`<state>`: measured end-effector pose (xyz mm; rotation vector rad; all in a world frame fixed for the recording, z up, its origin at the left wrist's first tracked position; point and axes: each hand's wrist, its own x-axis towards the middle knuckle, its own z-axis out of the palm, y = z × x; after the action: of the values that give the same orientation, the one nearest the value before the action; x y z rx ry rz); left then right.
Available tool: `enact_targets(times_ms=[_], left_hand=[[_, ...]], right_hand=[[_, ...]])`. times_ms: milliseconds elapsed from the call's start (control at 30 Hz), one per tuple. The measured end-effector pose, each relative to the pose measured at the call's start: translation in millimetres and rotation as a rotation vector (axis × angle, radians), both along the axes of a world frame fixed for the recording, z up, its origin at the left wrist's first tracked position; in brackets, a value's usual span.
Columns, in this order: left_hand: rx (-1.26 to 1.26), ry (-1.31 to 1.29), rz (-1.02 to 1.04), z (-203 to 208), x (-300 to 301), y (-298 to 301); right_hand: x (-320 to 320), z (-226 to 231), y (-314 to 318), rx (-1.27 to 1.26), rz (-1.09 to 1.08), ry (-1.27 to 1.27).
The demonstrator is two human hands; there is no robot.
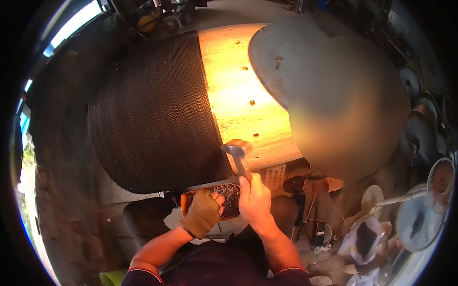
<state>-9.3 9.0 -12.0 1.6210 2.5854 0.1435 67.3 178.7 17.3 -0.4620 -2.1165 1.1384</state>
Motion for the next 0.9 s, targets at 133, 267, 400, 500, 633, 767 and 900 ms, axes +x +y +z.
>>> enact_targets(times_ms=[133,267,400,500,633,767,900], left_hand=[[0.057,-0.037,-0.006,-1.7,10.2,-12.1],[-0.166,-0.021,-0.025,5.3,7.0,-6.9],[-0.163,0.016,-0.031,11.1,7.0,-3.5],[-0.329,0.088,-0.096,17.0,6.8,-3.1],[-0.249,0.220,-0.065,5.6,13.3,-8.0],[-0.180,0.114,-0.084,26.3,7.2,-7.0],[-0.284,0.106,-0.168,21.3,8.5,-7.6]], right_hand=[[5.3,11.0,-13.7,-0.291,-0.060,0.457],[-5.7,4.5,-6.5,-0.101,-0.014,-0.199],[20.0,22.4,-14.9,-0.219,-0.033,0.155],[-3.1,12.0,-12.2,-0.212,-0.065,0.459],[1.5,3.8,-13.9,-0.117,-0.008,-0.157],[5.5,16.6,-23.3,-0.198,-0.024,0.513],[-11.7,0.1,-11.9,0.167,-0.130,-0.170]])
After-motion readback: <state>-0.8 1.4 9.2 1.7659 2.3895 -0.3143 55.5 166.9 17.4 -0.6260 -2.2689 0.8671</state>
